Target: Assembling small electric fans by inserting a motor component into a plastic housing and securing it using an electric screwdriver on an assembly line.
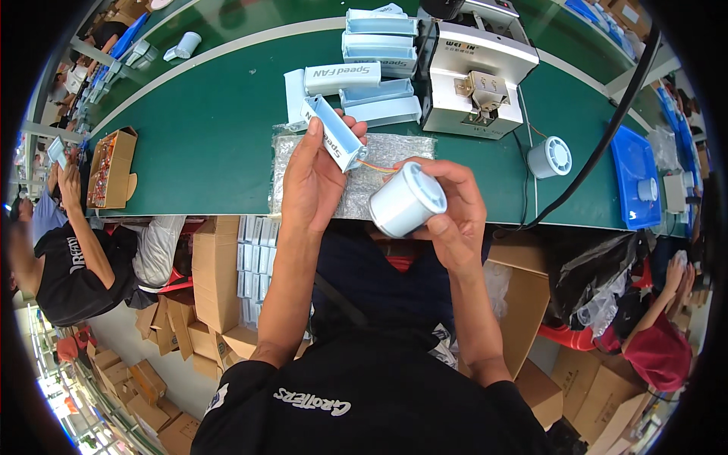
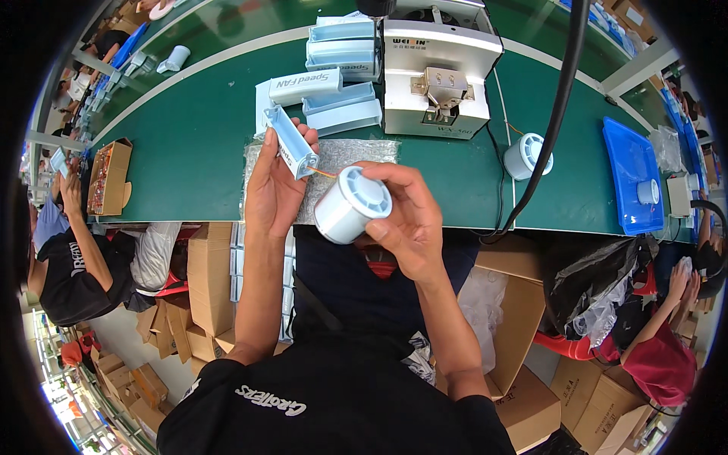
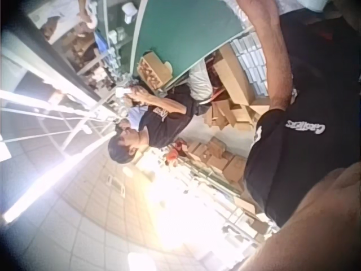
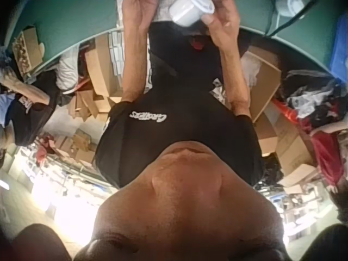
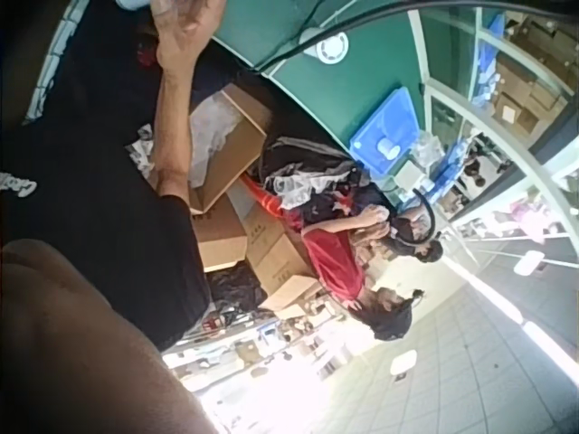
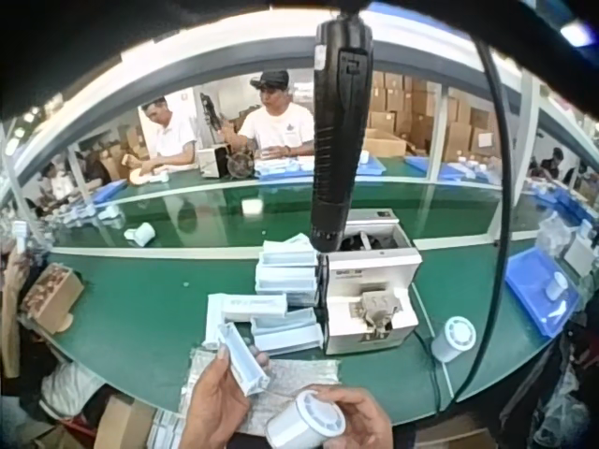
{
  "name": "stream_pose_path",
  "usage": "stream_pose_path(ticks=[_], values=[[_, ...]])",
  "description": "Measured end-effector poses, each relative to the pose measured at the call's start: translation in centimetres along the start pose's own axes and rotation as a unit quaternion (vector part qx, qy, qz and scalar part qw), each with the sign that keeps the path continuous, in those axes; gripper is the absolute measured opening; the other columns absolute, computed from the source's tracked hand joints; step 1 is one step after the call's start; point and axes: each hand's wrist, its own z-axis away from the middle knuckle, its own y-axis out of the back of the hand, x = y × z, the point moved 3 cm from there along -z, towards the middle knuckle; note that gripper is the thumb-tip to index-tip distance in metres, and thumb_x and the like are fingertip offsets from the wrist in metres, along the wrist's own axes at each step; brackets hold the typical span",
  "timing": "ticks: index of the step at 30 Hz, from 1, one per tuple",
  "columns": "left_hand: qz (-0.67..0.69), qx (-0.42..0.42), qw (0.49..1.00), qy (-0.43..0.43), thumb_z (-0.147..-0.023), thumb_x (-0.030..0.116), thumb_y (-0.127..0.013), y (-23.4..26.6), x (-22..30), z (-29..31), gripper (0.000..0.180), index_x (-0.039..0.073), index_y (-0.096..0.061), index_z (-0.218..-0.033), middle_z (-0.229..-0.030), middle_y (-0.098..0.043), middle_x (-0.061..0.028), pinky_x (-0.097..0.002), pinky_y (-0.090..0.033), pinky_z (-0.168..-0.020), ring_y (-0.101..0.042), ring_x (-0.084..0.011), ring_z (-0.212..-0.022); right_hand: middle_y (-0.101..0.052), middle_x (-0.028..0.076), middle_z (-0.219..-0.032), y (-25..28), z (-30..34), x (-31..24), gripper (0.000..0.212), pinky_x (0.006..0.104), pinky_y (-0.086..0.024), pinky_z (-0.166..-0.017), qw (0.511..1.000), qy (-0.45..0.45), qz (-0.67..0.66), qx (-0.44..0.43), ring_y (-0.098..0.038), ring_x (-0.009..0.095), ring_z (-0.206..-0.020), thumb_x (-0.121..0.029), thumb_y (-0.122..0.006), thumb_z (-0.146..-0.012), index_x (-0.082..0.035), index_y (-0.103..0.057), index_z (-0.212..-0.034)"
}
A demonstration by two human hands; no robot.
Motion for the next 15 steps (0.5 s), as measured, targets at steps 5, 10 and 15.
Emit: stream_pose_path(ticks=[5, 10, 15], values=[[-0.002, 0.001, 1.000, -0.004, -0.110, 0.034, -0.055, -0.2, -0.1, 0.0, 0.045, -0.004, -0.055, -0.134, -0.123, -0.068, -0.0197, -0.0457, -0.053, -0.108, -0.067, -0.0318, -0.121, -0.057, 0.023, -0.141, 0.1, -0.1, -0.1, 0.058, 0.0435, -0.047, -0.110, 0.999, 0.007, -0.023, 0.034, -0.059, 0.029, -0.129, -0.025, -0.073, -0.096, 0.002, -0.049, -0.141], [0.017, -0.037, 0.999, -0.004, -0.106, 0.027, -0.061, -0.8, 0.0, 0.0, 0.043, -0.004, -0.053, -0.135, -0.124, -0.066, -0.0192, -0.0455, -0.053, -0.109, -0.067, -0.0323, -0.120, -0.059, 0.020, -0.141, -0.5, -0.4, 0.0, 0.063, 0.0412, -0.044, -0.114, 1.000, 0.006, 0.017, -0.019, -0.059, 0.026, -0.131, -0.003, -0.081, -0.085, 0.001, -0.050, -0.140], [-0.060, -0.058, 0.996, -0.007, -0.102, 0.020, -0.066, -3.2, 0.4, -0.5, 0.049, -0.004, -0.049, -0.141, -0.125, -0.063, -0.0186, -0.0433, -0.054, -0.108, -0.066, -0.0323, -0.120, -0.061, 0.019, -0.141, -0.3, -1.2, -1.9, 0.074, 0.0427, -0.046, -0.110, 0.933, 0.087, 0.339, -0.085, -0.060, 0.030, -0.131, -0.001, -0.090, -0.073, -0.003, -0.054, -0.138]])
